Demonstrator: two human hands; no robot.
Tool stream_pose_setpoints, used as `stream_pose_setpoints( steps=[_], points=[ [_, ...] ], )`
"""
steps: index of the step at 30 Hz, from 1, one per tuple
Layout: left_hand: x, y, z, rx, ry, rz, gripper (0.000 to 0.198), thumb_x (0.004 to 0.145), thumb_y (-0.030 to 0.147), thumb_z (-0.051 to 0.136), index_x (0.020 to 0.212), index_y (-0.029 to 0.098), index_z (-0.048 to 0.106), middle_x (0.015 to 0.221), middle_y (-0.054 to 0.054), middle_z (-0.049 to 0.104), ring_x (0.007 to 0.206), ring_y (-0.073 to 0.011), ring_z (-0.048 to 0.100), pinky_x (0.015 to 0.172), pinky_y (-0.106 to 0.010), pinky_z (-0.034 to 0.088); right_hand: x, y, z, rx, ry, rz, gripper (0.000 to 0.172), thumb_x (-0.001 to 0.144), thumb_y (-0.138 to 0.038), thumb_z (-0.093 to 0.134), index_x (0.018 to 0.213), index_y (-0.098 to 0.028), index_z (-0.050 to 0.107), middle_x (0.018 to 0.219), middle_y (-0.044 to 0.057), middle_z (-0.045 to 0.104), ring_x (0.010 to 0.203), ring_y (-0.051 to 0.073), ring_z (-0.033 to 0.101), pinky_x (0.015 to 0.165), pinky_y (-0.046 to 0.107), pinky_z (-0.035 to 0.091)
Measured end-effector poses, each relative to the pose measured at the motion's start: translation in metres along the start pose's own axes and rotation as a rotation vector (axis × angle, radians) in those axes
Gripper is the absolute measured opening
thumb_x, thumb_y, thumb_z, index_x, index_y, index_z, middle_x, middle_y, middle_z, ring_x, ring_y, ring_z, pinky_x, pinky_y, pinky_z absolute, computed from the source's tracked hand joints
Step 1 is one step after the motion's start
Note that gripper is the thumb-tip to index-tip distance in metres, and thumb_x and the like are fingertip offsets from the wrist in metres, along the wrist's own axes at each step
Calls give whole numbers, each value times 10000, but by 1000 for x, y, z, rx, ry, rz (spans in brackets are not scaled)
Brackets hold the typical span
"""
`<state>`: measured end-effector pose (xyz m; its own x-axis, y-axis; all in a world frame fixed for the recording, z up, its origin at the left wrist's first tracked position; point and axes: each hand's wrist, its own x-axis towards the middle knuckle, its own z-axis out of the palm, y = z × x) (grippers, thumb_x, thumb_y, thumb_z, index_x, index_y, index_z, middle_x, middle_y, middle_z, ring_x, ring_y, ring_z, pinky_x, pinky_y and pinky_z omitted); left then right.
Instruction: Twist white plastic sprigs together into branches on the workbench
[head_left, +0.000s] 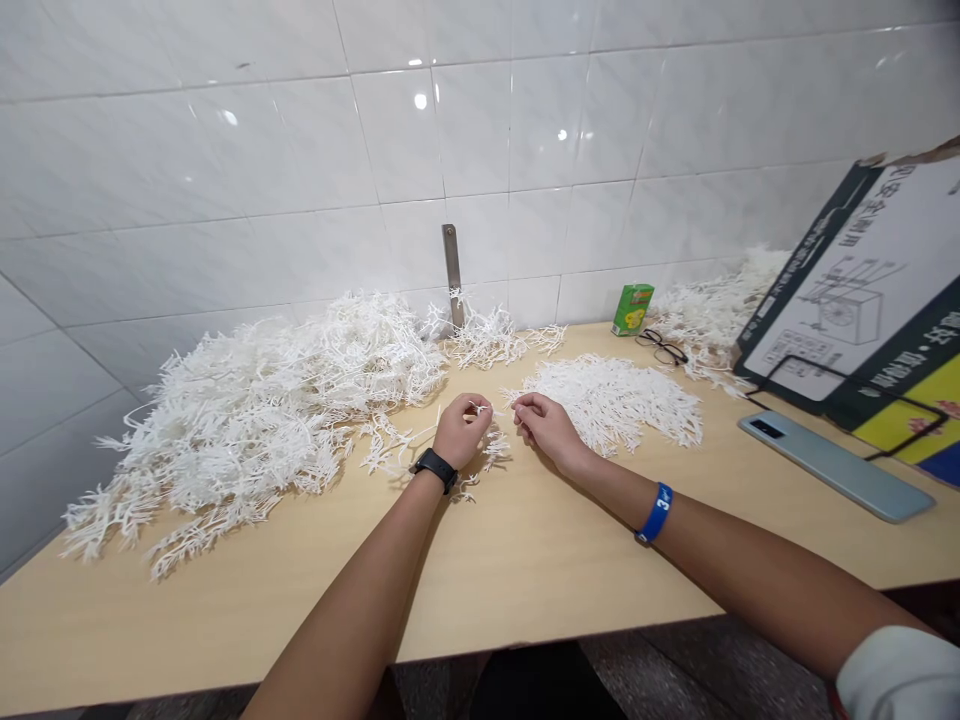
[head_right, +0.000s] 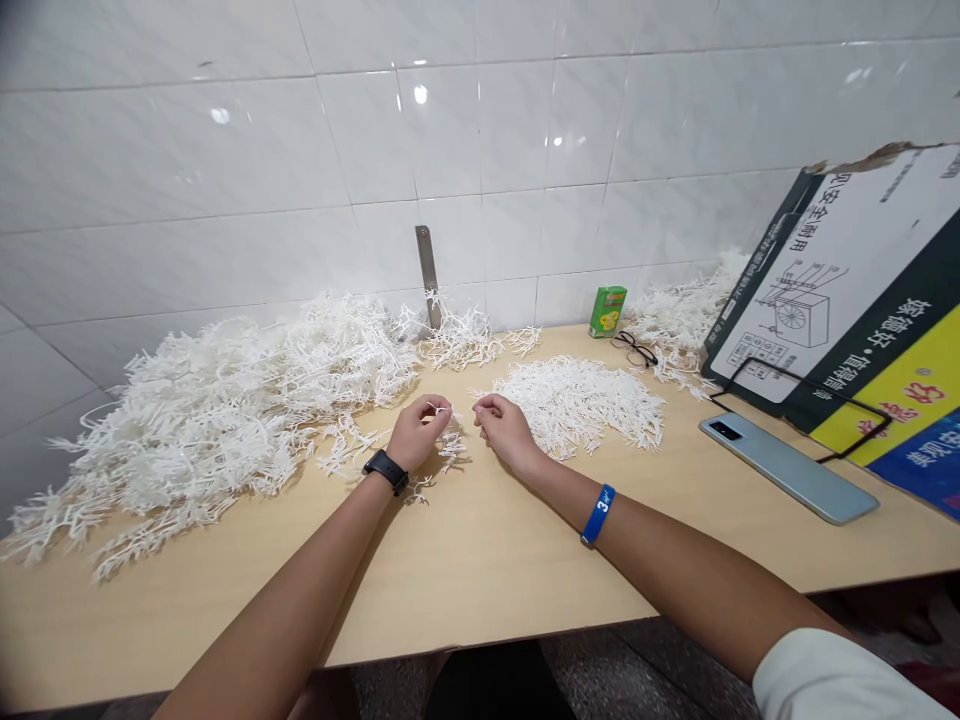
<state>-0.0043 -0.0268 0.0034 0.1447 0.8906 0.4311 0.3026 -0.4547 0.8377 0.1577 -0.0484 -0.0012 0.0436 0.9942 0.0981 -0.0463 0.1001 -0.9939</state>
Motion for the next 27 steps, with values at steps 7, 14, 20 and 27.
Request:
stream_pose_setpoints(
  steps=[7,14,20,27],
  points=[
    [2,2,-2,-30,42,-120,157,789,305,568,772,161,627,743,-19,645,708,-137,578,689,-259,464,-3,-5,1,-35,28,-61,125,754,-297,560,836,-203,578,758,12,602,574,104,531,444,214,417],
    [-1,4,1,-98,-40,-104,201,778,344,599,759,152,655,727,-26,665,682,-140,592,665,-259,469,-5,0,6,-28,-120,-76,311,740,-366,649,1007,-205,654,834,32,638,657,124,569,531,240,468],
    [-2,3,2,-107,-74,-106,200,770,341,610,757,147,659,717,-28,669,678,-140,593,658,-255,462,-2,2,6,-31,-153,-109,202,726,-334,646,869,-193,645,697,-8,601,608,120,551,553,248,449],
    [-1,6,1,-103,-65,-105,173,755,325,617,744,156,655,734,-19,662,674,-134,579,657,-254,459,-3,1,5,-137,-153,-188,160,737,-346,641,748,-195,590,679,-14,576,629,126,526,600,262,423]
  ],
)
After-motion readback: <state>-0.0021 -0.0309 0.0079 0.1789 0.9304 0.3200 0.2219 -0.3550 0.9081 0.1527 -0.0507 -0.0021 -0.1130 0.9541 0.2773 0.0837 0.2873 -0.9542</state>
